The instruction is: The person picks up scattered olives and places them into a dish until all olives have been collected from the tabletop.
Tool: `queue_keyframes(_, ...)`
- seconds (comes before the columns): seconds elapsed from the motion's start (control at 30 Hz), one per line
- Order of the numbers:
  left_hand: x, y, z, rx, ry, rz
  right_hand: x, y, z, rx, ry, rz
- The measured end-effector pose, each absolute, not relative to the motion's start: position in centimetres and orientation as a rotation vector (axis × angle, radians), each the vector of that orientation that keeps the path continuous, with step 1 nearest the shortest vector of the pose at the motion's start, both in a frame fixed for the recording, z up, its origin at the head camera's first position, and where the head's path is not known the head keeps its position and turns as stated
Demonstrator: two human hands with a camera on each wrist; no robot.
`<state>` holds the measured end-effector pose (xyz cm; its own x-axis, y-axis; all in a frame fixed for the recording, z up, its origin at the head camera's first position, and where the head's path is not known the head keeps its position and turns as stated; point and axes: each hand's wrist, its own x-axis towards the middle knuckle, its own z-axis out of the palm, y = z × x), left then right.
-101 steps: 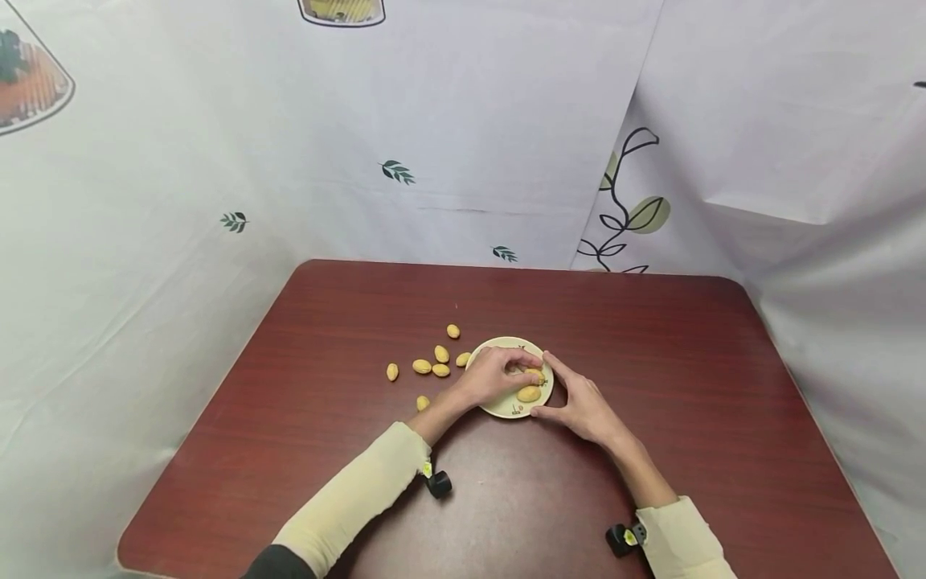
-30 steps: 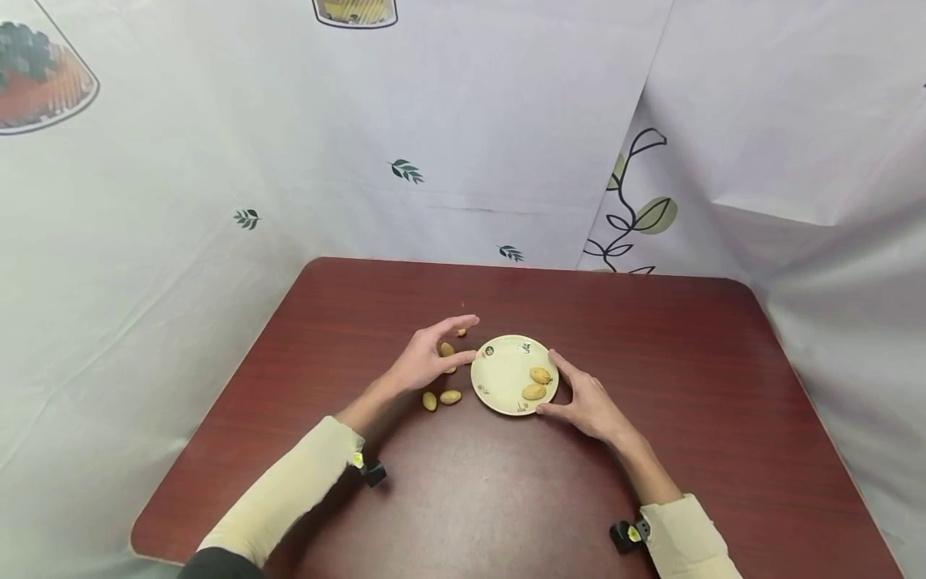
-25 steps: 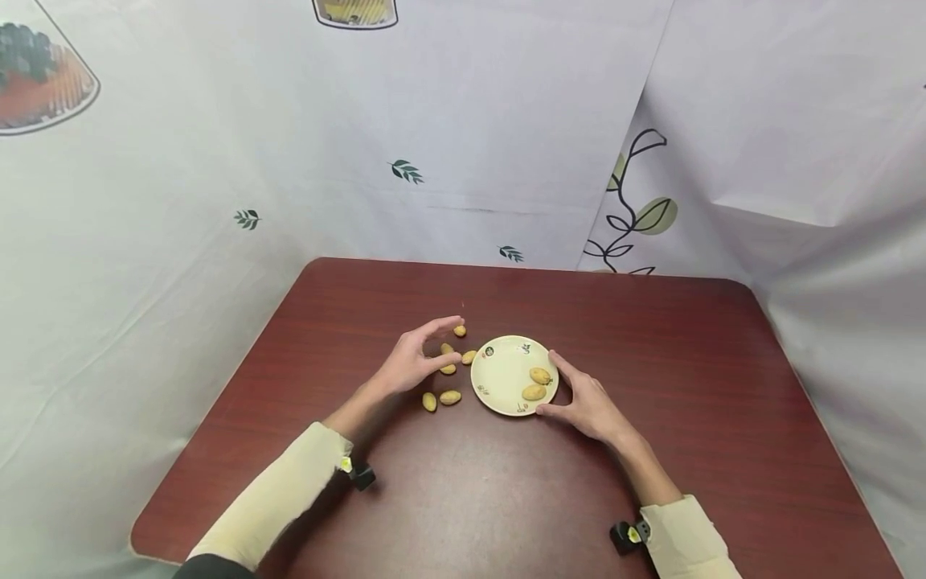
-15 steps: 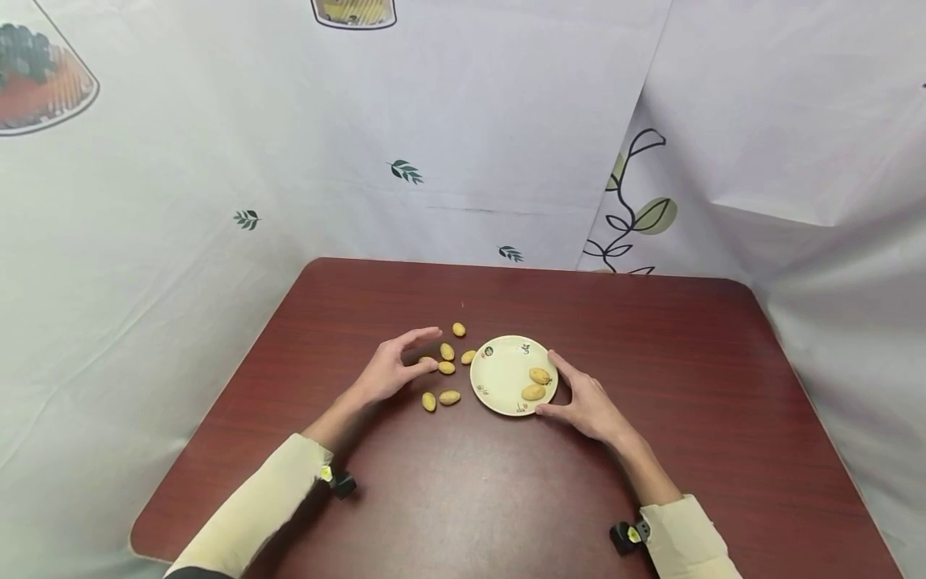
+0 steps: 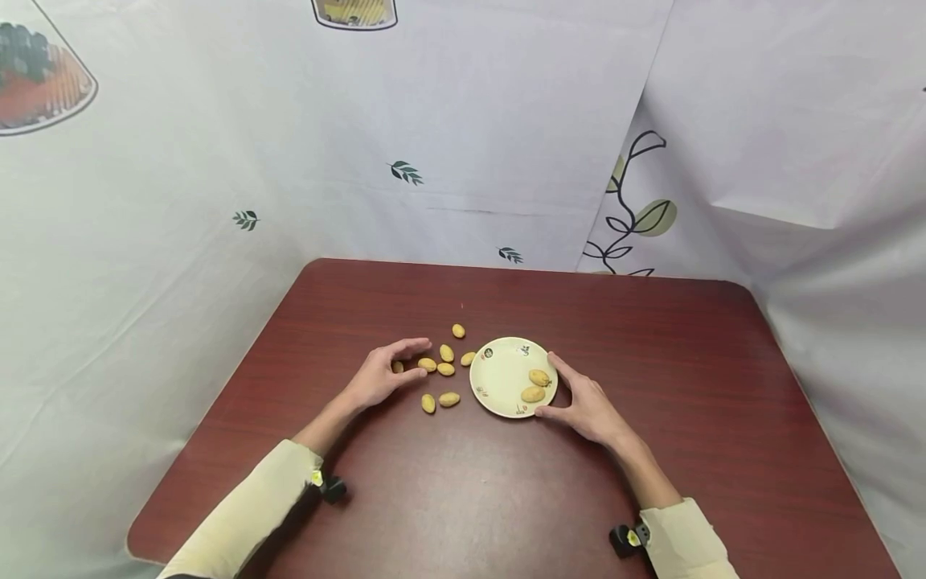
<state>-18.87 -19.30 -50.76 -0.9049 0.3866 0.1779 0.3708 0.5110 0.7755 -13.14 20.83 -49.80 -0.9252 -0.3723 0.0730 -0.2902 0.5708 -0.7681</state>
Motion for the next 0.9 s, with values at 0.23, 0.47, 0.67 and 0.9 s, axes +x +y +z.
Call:
queue_keyframes(0.23,-18.94,-19.31,-51.07,0.695,2.716,1.361,-13.17,20.78,-49.81,-0.576,2.692,-1.300)
queue_keyframes(0.47,-18.72,-19.23,-51.40,0.695,2.730,1.329,-12.96,20.66,-49.80,-0.580,2.693,-1.291)
queue_keyframes(0.67,-18.67,-19.12,-51.42,0.691,2.731,1.343,-13.01,20.67,-49.91,-0.583,2.696,-1.299)
queue_keyframes(0.9,-18.79,-19.02,-51.44,0.692,2.747,1.336,-13.09,20.77,-49.99,-0.577,2.697,-1.303)
